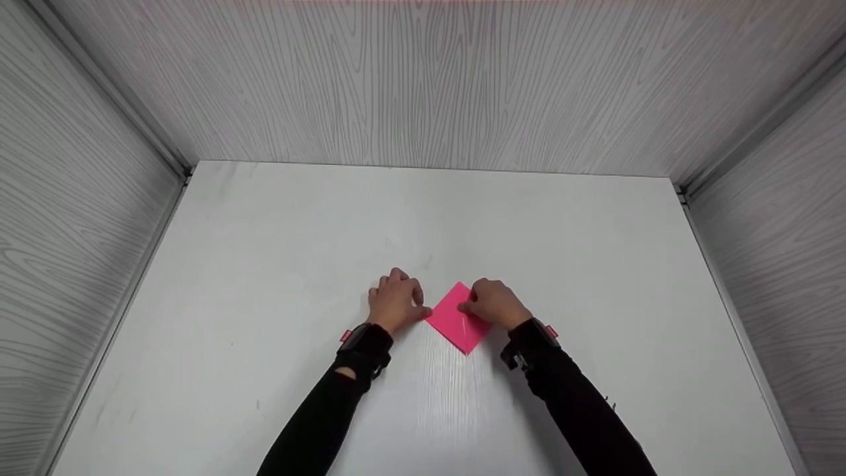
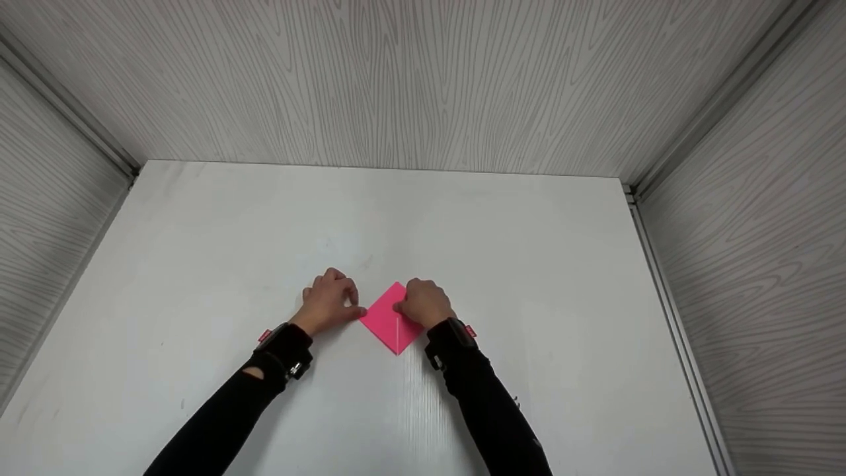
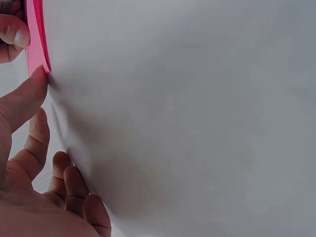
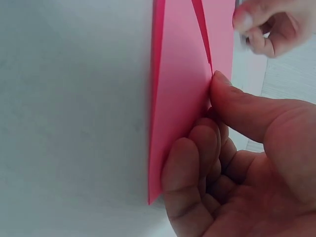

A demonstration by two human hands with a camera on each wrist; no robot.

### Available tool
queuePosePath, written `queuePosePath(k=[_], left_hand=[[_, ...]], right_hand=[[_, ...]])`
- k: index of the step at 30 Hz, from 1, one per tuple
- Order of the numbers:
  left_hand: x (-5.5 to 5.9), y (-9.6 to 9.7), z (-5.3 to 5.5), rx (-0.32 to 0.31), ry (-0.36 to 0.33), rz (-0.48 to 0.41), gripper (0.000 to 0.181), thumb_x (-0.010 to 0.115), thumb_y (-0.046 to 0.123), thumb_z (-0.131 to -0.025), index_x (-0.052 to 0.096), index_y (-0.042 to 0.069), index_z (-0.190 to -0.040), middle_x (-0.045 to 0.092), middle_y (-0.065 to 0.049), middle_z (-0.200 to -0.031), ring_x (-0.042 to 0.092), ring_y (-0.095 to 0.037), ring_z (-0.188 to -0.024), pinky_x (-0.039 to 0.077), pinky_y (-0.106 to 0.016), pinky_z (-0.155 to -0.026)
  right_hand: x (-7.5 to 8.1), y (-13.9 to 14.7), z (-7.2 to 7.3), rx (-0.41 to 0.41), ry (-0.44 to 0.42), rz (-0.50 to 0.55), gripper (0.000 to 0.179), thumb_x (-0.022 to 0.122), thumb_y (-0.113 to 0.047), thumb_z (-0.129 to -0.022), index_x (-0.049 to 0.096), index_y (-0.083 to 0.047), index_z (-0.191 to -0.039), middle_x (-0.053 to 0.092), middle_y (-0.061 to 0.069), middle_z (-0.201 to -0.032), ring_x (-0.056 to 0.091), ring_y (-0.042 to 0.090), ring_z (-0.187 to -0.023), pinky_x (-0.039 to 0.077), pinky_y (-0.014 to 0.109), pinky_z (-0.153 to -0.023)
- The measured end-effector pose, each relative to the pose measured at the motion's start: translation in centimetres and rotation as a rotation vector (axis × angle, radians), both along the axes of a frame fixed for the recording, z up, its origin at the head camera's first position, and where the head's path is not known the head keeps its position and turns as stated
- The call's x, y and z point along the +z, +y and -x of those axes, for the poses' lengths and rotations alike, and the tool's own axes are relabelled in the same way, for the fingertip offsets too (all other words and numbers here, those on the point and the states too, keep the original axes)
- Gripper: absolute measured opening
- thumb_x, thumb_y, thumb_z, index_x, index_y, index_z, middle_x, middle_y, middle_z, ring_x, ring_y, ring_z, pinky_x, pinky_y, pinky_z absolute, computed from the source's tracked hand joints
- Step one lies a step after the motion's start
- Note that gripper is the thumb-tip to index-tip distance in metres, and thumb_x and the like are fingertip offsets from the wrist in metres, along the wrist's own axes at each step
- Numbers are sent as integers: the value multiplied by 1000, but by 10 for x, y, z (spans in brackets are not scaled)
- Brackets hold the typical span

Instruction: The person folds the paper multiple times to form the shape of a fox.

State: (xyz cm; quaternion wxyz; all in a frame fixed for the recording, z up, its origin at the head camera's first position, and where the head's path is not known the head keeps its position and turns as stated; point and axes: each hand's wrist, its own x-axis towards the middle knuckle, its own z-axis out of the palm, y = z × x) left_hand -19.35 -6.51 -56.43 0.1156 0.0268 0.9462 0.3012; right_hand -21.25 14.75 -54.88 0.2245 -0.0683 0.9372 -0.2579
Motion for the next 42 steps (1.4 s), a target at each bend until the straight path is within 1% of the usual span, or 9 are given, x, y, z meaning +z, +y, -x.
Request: queuePosePath(k=[4,8,16,22,26,30,35,39,42], left_hand=[[-2,-9,-8,-7,24,3,27,89,28,-85,67,12,-81,57,-10,-116,52,-29,-112,40,-45,-91],[-1,-11,-10,-2,45,-1,27,89,28,-85,67,12,-81,58,-10,-113,54,-30,-111,42,-46,-91],[-1,-4,-3,9,18,25,26,88,28,-84,68,12,-80,59,-11,-111,55,-30,-110,44,-47,-92],[0,-4,0,15,25,30,26,89,27,-83,67,12,-79,60,-11,-112,56,-31,-110,44,-48,-92],[-1,-5,1,20,18,23,27,89,27,-83,66,13,-78,60,-11,-112,55,-31,-110,44,-48,-92],[-2,-4,3,19,13,20,28,89,27,-82,66,13,-77,60,-11,-114,55,-31,-111,44,-48,-93],[-1,-3,2,17,26,25,28,89,28,-82,67,12,-76,60,-11,-113,56,-32,-111,45,-49,-92],[-1,-2,1,13,34,26,28,89,29,-82,68,11,-77,60,-11,-113,57,-33,-111,46,-51,-93],[-1,-3,0,12,41,26,28,89,29,-82,69,11,-78,61,-12,-115,57,-33,-112,46,-52,-94]], right_hand=[[1,2,0,5,15,10,24,73,-23,-98,68,1,-97,67,10,-86,53,16,-73,43,26,-66],[0,3,1,6,41,21,24,73,-22,-97,67,1,-95,66,10,-86,52,16,-72,41,25,-65],[-8,10,1,-3,75,43,26,73,-25,-99,66,-1,-93,59,5,-78,50,15,-71,40,25,-63],[-9,21,0,11,78,126,19,67,-19,-103,69,0,-103,63,8,-87,54,16,-78,44,26,-70],[-9,24,1,-5,81,169,15,67,-15,-102,68,-1,-107,67,11,-93,57,16,-80,46,26,-70],[-8,26,2,-23,120,131,17,70,-16,-100,67,-2,-109,71,13,-95,60,18,-81,47,27,-68],[-5,27,4,1,142,51,25,74,-18,-97,66,1,-112,70,15,-99,62,22,-87,52,34,-75],[-1,27,5,28,147,6,25,75,-19,-94,67,2,-106,68,16,-98,60,25,-88,52,38,-79],[3,24,5,46,146,-19,24,75,-18,-94,68,4,-101,70,17,-97,61,25,-86,53,39,-77]])
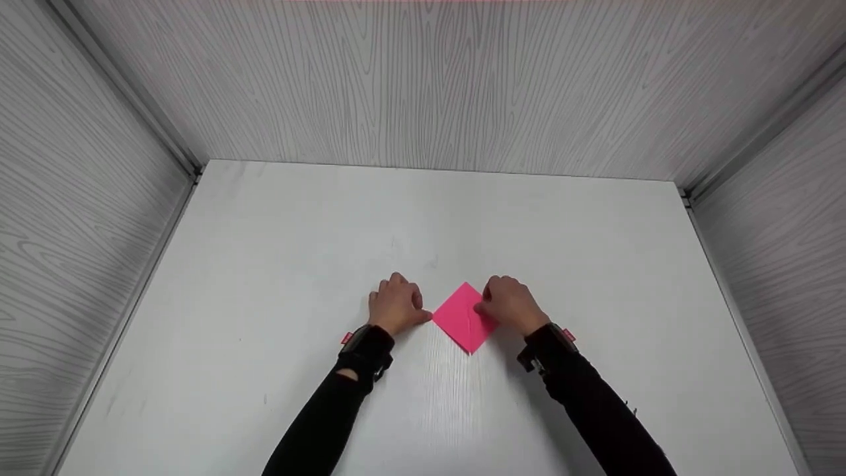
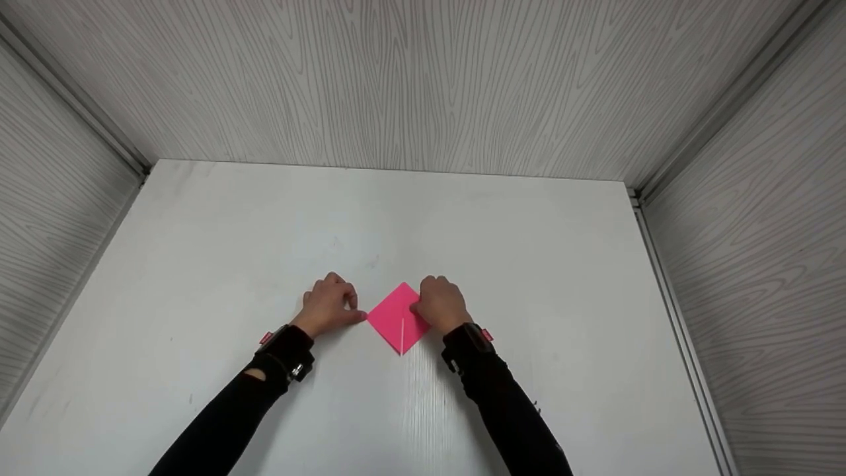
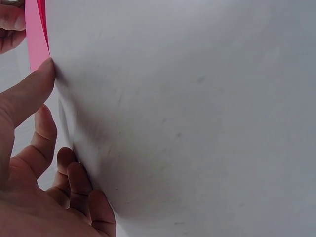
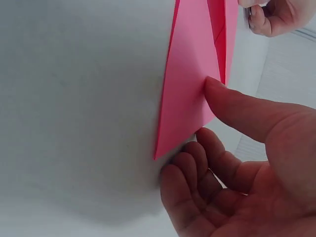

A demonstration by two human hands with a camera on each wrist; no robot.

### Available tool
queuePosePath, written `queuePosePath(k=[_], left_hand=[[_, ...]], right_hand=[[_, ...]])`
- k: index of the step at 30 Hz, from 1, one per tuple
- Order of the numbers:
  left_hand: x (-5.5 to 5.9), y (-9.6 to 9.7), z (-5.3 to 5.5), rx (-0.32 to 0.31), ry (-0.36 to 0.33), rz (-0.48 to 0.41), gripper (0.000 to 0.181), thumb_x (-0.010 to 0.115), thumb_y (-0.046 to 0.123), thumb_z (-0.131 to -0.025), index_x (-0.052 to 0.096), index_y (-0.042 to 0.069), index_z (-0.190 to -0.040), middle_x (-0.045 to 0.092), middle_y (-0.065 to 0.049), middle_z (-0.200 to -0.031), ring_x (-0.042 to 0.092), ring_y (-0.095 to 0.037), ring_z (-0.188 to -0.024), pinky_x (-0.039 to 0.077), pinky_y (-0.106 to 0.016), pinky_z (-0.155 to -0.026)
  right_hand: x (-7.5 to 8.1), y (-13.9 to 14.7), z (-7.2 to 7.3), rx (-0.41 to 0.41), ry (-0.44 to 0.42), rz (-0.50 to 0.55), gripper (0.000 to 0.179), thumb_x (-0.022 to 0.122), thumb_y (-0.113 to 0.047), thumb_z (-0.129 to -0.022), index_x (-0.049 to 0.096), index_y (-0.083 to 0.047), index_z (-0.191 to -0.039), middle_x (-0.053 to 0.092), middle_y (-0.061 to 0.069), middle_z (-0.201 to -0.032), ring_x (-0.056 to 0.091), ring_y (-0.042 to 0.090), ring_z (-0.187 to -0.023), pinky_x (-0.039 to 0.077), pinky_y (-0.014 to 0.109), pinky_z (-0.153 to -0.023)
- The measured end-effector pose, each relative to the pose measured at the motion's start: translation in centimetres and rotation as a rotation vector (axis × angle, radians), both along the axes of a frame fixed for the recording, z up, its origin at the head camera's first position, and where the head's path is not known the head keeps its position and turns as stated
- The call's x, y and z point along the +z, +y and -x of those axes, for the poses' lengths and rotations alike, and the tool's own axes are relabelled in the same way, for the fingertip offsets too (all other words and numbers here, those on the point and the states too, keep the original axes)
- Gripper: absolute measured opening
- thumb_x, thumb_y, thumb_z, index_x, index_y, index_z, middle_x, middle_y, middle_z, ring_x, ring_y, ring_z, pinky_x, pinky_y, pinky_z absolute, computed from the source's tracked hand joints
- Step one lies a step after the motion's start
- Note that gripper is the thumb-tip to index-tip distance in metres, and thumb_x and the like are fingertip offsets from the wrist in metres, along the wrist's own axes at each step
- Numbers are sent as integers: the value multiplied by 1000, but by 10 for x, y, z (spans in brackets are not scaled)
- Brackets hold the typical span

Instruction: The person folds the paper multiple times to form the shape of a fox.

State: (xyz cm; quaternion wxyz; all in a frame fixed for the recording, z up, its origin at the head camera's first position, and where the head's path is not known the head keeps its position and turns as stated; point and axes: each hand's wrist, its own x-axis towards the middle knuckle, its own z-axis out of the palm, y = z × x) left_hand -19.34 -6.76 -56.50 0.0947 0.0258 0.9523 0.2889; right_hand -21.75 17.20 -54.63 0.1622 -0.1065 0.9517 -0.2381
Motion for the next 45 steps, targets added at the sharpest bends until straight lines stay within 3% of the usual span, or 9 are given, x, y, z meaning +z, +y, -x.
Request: queuePosePath(k=[8,12,17,20,23,26,29,37,45], left_hand=[[-3,-4,-4,-28,21,-17,26,87,31,-87,71,12,-79,59,-12,-117,55,-32,-112,44,-51,-93],[-5,-4,-4,-40,23,-11,26,86,32,-88,69,15,-78,56,-10,-115,52,-31,-111,42,-49,-91],[-8,-1,-5,-34,30,-3,23,85,32,-90,70,16,-82,55,-10,-115,51,-31,-112,41,-49,-91],[-9,0,-7,-26,43,-9,21,84,30,-90,71,15,-84,56,-11,-116,52,-33,-114,42,-51,-94],[-9,1,-9,-14,55,-41,15,81,28,-92,75,14,-88,59,-11,-116,54,-34,-115,43,-52,-95],[-9,1,-12,-2,84,-86,11,77,24,-95,77,14,-95,63,-11,-112,58,-34,-112,45,-51,-93],[-6,2,-16,13,124,-136,11,73,21,-96,77,12,-100,67,-12,-109,63,-33,-107,47,-50,-90],[8,7,-26,64,197,-381,24,68,12,-99,69,4,-122,67,-16,-126,63,-32,-128,51,-48,-112],[8,4,-34,47,270,-327,44,70,12,-97,60,1,-139,62,-20,-142,59,-37,-137,48,-51,-116]], right_hand=[[1,-1,4,-5,-51,-7,24,78,-18,-93,71,3,-99,73,16,-96,61,21,-81,47,30,-68],[0,4,6,-7,-86,34,25,78,-17,-93,66,1,-105,70,16,-101,60,22,-85,50,33,-74],[-1,11,9,8,-125,75,29,74,-16,-95,65,2,-115,69,20,-113,65,30,-101,55,44,-92],[-2,15,11,23,-139,76,29,71,-17,-97,67,3,-118,69,20,-115,64,29,-104,54,42,-94],[-2,18,13,39,-145,102,24,69,-16,-98,70,3,-112,69,12,-101,60,21,-90,52,34,-81],[-1,22,13,54,-150,159,15,68,-15,-97,70,0,-94,60,1,-78,51,14,-75,43,27,-70],[1,24,13,40,-159,228,15,69,-14,-96,68,-4,-86,53,-5,-72,48,12,-72,40,26,-69],[21,30,6,-25,-194,346,20,67,-19,-100,73,-2,-111,71,10,-105,68,19,-91,55,30,-85],[38,37,0,-13,-61,378,16,65,-18,-101,73,-9,-112,73,9,-107,68,21,-96,52,31,-85]])
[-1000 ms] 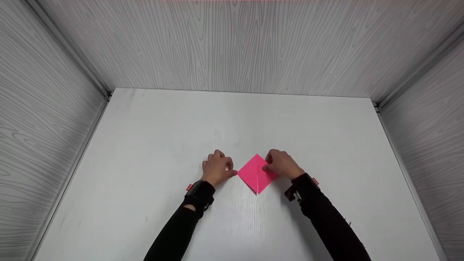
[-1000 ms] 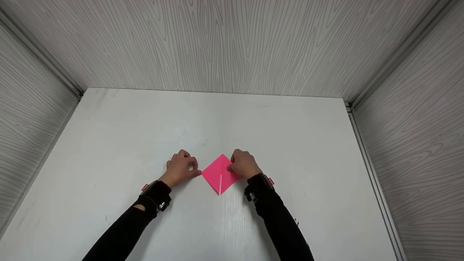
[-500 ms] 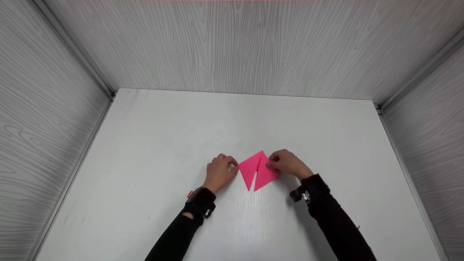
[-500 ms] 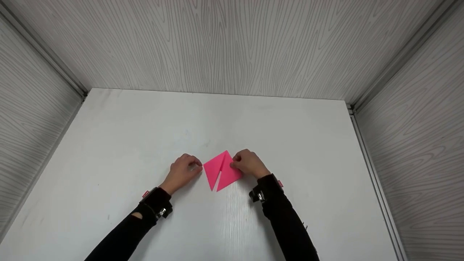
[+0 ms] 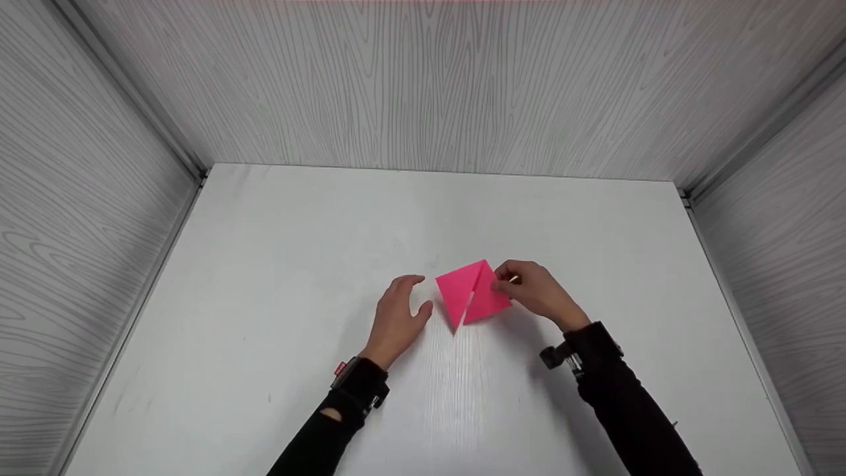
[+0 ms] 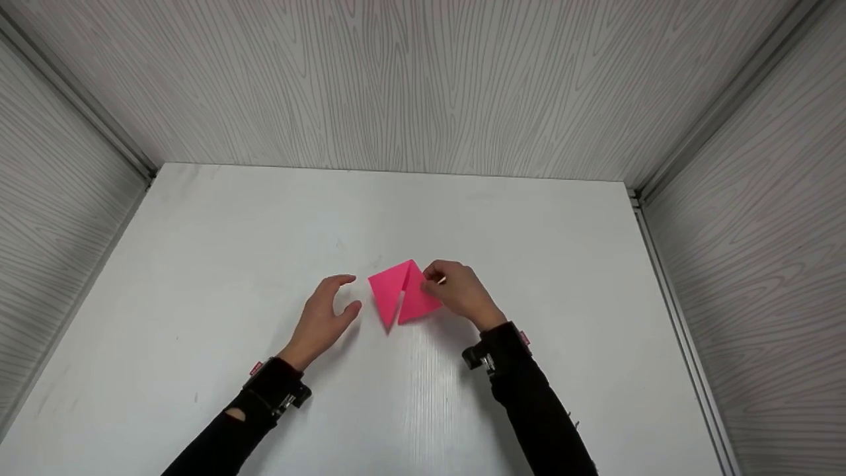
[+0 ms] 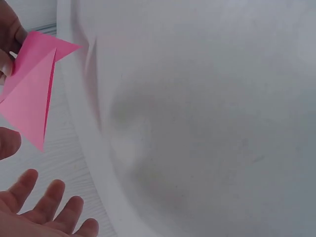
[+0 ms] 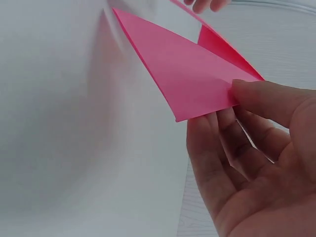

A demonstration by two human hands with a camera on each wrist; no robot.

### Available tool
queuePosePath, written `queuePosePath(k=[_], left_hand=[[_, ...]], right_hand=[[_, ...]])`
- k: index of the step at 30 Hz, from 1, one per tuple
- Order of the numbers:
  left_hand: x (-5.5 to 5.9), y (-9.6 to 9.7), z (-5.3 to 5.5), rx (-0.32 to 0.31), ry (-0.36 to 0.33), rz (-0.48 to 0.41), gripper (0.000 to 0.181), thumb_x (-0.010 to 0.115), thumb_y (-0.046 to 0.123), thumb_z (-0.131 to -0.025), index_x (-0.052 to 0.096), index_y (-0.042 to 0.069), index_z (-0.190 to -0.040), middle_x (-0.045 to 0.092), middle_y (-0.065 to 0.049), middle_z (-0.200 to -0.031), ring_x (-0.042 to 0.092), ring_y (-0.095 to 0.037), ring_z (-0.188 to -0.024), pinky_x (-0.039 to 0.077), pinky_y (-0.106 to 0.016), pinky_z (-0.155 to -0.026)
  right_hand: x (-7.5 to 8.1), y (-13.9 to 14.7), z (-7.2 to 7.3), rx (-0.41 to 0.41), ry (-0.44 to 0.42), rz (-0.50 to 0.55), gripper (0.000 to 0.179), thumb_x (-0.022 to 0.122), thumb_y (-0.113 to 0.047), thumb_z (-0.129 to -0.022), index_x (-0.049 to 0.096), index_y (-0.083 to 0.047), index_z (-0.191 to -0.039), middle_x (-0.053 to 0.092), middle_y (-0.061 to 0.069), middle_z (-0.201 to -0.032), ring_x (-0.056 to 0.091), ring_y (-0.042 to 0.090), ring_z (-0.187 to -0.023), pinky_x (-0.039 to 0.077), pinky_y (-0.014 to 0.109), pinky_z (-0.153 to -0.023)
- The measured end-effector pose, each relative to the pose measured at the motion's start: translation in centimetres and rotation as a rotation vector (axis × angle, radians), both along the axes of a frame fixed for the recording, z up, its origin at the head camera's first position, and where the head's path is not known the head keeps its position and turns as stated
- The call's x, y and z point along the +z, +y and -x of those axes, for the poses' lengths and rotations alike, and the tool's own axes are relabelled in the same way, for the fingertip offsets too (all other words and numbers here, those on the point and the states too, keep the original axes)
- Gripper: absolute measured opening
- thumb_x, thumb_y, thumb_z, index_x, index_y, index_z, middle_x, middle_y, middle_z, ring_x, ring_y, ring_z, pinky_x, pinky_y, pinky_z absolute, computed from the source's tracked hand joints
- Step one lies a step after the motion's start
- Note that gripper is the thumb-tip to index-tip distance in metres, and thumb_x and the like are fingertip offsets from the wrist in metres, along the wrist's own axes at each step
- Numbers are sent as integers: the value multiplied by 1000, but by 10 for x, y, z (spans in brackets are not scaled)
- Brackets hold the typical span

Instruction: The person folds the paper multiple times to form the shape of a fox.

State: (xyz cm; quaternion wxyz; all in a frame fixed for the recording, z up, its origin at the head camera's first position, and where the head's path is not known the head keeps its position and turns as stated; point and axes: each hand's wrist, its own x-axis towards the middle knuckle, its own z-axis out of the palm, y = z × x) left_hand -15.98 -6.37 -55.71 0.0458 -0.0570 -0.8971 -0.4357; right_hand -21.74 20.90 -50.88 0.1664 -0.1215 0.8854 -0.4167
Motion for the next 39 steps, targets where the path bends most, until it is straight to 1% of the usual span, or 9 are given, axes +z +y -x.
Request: queuePosePath(k=[6,11,14,19,25,28,31,36,39], left_hand=[[0,-5,-1,14,-57,22,65,70,18,-97,45,3,-156,42,-25,-162,44,-42,-150,38,-56,-124],[6,-6,-2,30,-86,25,71,70,21,-98,40,6,-160,29,-23,-170,34,-43,-157,33,-58,-127],[8,-6,-2,37,-92,16,68,69,21,-98,42,6,-158,28,-23,-170,34,-42,-157,34,-57,-127],[8,-4,-2,39,-111,-3,63,68,20,-99,46,4,-155,28,-23,-169,37,-41,-156,37,-55,-126],[9,-5,-2,31,-116,-9,61,68,20,-99,47,3,-154,31,-24,-168,39,-40,-155,38,-54,-126],[8,-6,-2,29,-101,-10,60,68,20,-99,48,2,-152,32,-25,-167,41,-41,-154,39,-54,-125],[7,-8,-2,27,-86,-9,59,68,19,-98,49,1,-151,32,-26,-166,41,-43,-153,40,-55,-123],[8,-8,-4,28,-97,-20,59,68,19,-98,49,3,-152,31,-25,-167,41,-43,-153,40,-55,-122],[8,-7,-4,28,-99,-33,60,68,19,-98,48,3,-152,31,-24,-167,41,-42,-153,40,-55,-122]], right_hand=[[2,3,-2,-42,171,-26,14,67,-15,-101,73,-7,-111,75,11,-107,72,27,-99,55,31,-83],[4,1,-4,-42,354,-56,14,72,-11,-99,74,-4,-110,76,12,-105,73,26,-95,61,39,-87],[7,-3,-6,-31,454,-87,14,75,-9,-97,76,-3,-109,75,12,-103,73,25,-93,63,43,-87],[8,-8,-10,6,628,-140,11,78,-6,-94,77,-5,-105,73,11,-98,73,23,-88,65,39,-80],[-4,-8,-8,78,918,-215,17,84,-1,-87,77,-7,-102,72,8,-95,71,20,-84,63,33,-75],[-11,-7,-7,114,1030,-249,18,85,-2,-86,76,-8,-100,71,6,-93,69,19,-84,63,32,-74],[-16,-7,-8,148,1093,-266,16,85,-4,-86,75,-8,-98,71,6,-91,68,20,-82,63,31,-71],[-23,-7,-10,190,1105,-248,18,87,-3,-84,74,-7,-95,69,6,-89,66,20,-80,62,30,-67],[-24,-6,-11,224,1111,-241,20,87,-3,-83,73,-9,-96,69,4,-91,66,18,-81,61,28,-68]])
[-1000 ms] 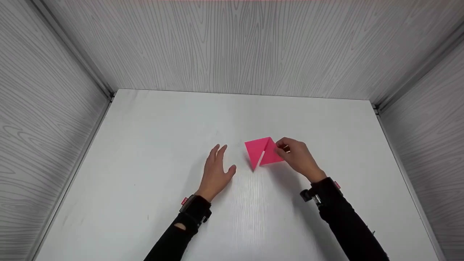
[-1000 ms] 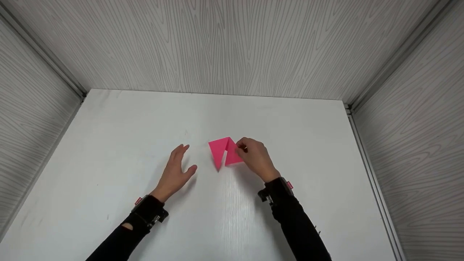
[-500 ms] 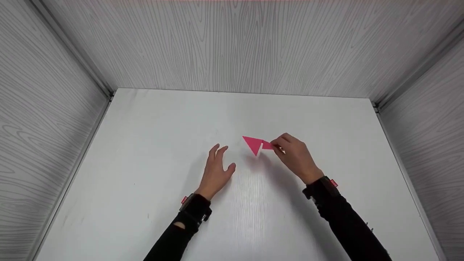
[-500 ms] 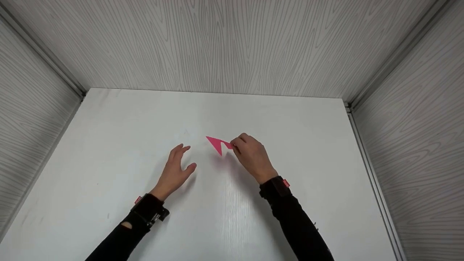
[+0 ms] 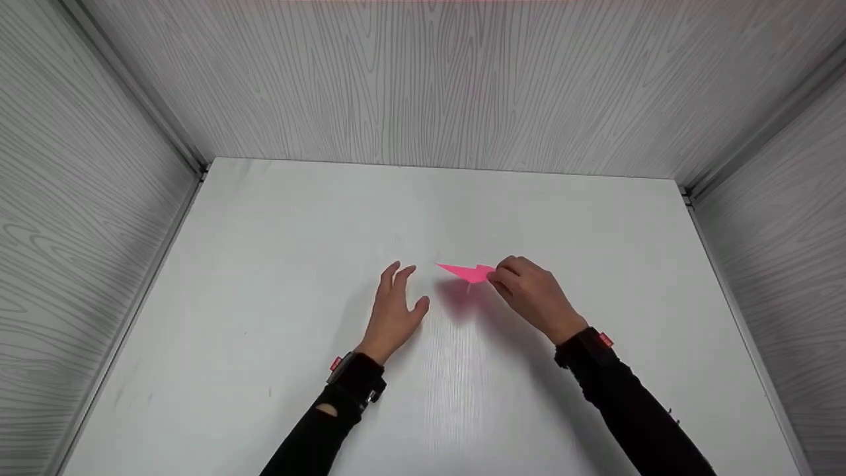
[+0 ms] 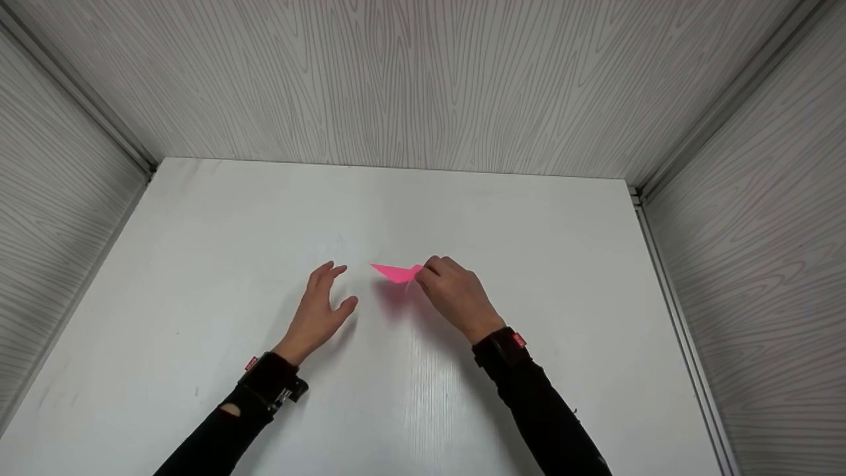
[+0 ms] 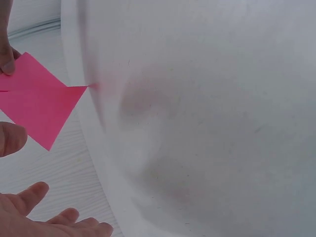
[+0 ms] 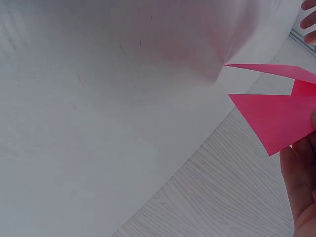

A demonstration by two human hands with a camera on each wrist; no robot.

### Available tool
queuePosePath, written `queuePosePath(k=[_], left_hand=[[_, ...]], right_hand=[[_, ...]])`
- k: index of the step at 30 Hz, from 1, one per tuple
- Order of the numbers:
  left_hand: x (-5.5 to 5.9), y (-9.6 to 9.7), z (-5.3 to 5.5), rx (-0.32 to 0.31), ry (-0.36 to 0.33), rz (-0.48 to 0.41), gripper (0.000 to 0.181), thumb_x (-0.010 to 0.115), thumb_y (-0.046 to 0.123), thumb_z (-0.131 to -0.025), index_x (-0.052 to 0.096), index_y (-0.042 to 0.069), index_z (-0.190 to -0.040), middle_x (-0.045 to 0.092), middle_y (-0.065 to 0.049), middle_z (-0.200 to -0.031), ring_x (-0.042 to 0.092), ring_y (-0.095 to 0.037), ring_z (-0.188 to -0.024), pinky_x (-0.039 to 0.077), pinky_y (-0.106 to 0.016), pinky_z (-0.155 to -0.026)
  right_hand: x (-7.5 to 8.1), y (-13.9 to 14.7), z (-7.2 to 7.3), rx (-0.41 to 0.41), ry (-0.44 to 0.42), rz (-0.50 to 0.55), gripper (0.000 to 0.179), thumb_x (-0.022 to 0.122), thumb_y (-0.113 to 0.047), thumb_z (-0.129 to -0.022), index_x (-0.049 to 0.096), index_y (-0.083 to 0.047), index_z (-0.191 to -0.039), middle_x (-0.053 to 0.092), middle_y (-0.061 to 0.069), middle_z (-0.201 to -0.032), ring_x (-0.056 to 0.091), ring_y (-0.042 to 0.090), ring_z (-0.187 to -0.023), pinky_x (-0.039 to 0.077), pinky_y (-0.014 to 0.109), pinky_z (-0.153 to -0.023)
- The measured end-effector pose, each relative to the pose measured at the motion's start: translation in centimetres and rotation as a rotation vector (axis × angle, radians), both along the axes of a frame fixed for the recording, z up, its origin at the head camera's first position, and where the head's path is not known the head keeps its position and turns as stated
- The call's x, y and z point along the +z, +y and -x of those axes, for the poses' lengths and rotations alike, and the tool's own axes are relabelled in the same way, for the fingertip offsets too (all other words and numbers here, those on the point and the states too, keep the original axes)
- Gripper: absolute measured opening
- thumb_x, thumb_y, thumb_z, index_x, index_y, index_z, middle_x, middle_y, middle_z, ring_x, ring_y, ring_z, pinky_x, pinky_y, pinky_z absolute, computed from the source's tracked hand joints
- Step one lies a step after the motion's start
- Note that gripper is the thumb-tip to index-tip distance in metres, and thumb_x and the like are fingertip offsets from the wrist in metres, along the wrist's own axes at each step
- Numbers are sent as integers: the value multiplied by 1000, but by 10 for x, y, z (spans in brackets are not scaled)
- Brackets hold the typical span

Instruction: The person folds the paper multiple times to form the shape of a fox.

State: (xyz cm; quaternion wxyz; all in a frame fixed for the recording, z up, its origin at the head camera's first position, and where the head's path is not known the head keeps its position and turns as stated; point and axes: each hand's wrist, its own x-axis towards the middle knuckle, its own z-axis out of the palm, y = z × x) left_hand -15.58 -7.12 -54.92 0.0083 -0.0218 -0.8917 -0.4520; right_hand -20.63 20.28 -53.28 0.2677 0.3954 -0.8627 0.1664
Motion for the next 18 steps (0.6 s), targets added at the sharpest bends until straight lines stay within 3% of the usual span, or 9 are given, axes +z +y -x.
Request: queuePosePath(k=[10,18], left_hand=[[-3,1,0,-7,13,13,60,69,17,-98,49,2,-152,41,-25,-158,47,-41,-148,42,-53,-121],[-4,1,0,-20,22,15,59,69,15,-98,48,0,-152,47,-25,-151,50,-39,-144,43,-52,-121]], right_hand=[[-11,7,-6,89,-93,-65,22,87,-3,-83,72,-11,-98,69,5,-96,68,18,-86,62,27,-73],[-18,10,-9,97,-278,-132,20,86,-6,-87,77,-14,-103,71,5,-104,70,19,-96,64,31,-82]])
